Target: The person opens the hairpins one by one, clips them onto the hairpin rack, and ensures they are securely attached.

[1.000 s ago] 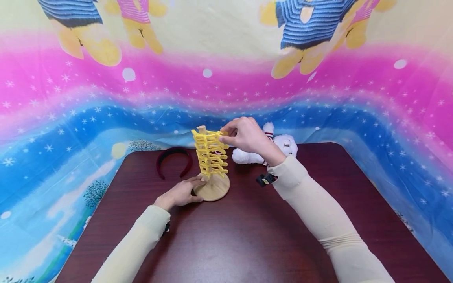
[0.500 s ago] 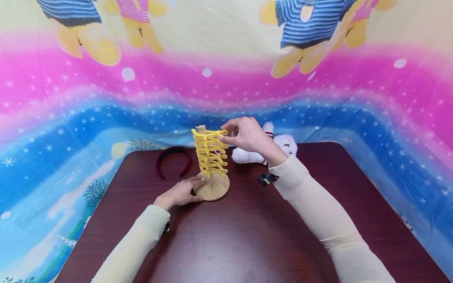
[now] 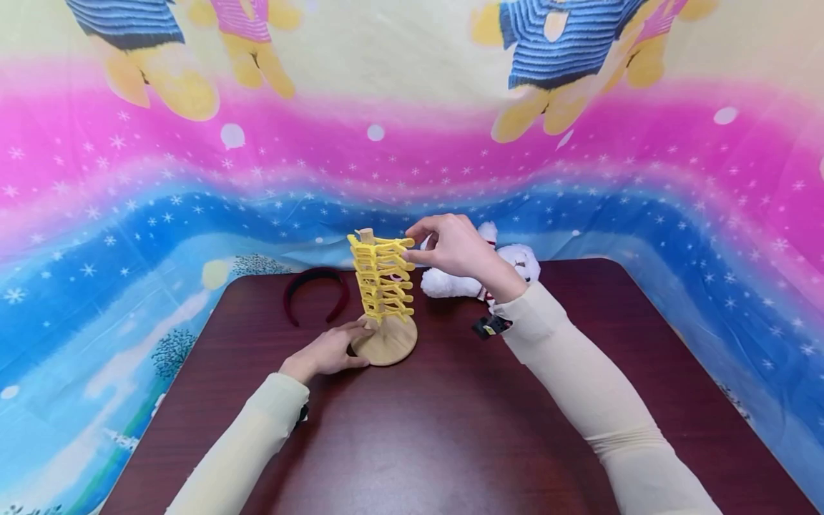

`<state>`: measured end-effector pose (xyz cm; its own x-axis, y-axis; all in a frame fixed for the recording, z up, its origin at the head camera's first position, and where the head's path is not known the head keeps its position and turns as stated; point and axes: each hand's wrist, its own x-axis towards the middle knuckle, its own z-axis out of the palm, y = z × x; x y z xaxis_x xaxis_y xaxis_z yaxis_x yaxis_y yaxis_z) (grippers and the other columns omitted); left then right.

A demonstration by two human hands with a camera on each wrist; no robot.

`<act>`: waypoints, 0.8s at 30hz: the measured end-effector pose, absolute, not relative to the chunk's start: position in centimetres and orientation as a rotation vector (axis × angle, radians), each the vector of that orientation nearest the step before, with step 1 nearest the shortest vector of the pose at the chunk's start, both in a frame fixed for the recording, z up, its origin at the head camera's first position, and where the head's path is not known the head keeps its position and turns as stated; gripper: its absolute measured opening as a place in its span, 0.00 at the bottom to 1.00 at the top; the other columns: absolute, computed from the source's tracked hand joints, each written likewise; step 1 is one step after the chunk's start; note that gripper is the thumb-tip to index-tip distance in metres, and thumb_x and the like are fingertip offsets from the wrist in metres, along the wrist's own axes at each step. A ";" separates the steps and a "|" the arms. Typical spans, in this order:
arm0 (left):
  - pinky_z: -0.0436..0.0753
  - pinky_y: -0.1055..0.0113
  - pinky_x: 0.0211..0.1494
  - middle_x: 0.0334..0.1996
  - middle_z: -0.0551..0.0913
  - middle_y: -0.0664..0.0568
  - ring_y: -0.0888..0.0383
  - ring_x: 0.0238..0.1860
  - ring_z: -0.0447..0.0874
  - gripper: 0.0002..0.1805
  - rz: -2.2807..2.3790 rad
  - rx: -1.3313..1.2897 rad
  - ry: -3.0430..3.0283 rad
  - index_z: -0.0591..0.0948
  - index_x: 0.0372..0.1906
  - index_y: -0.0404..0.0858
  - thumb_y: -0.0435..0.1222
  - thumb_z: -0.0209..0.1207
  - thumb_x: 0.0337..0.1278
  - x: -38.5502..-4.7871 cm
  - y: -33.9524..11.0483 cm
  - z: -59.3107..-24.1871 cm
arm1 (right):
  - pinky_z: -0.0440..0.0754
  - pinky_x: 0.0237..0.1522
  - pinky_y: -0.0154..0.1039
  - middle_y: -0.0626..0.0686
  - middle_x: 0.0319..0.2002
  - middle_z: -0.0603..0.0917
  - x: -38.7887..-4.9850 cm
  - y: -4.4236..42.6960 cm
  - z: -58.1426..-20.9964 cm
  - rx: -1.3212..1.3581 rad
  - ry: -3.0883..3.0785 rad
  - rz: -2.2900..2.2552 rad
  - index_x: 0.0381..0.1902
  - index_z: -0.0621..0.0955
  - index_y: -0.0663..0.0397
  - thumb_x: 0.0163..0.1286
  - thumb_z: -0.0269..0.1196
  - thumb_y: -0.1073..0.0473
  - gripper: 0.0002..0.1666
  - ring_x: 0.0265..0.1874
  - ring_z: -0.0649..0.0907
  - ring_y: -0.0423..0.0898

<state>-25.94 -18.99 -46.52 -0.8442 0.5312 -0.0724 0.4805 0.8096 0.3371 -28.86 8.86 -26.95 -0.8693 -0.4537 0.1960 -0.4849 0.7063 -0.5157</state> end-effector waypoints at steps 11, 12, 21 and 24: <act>0.72 0.45 0.69 0.76 0.64 0.41 0.41 0.71 0.69 0.35 0.471 0.768 2.838 0.72 0.71 0.43 0.49 0.65 0.61 -25.5 -19.3 -46.5 | 0.80 0.44 0.43 0.46 0.45 0.88 -28.6 11.7 -27.5 0.760 -2.825 0.858 0.56 0.85 0.41 0.66 0.67 0.43 0.22 0.42 0.84 0.43; 0.72 0.45 0.69 0.75 0.65 0.41 0.41 0.71 0.69 0.34 0.480 0.772 2.845 0.73 0.71 0.43 0.49 0.65 0.61 -25.5 -19.4 -46.4 | 0.80 0.44 0.43 0.46 0.45 0.88 -28.6 12.1 -27.7 0.753 -2.823 0.836 0.56 0.85 0.42 0.66 0.67 0.44 0.22 0.42 0.84 0.43; 0.73 0.44 0.68 0.70 0.71 0.38 0.40 0.69 0.71 0.30 0.505 0.735 2.962 0.76 0.66 0.37 0.45 0.66 0.62 -24.5 -21.0 -44.5 | 0.82 0.42 0.46 0.50 0.50 0.87 -28.1 15.3 -29.5 0.734 -2.860 0.738 0.58 0.84 0.47 0.68 0.66 0.47 0.22 0.43 0.85 0.46; 0.74 0.44 0.67 0.68 0.73 0.38 0.41 0.68 0.74 0.28 0.470 0.719 3.009 0.78 0.64 0.36 0.45 0.64 0.63 -24.2 -21.6 -43.6 | 0.82 0.43 0.46 0.50 0.49 0.87 -28.1 16.2 -30.2 0.721 -2.856 0.709 0.57 0.84 0.46 0.68 0.65 0.46 0.22 0.43 0.85 0.46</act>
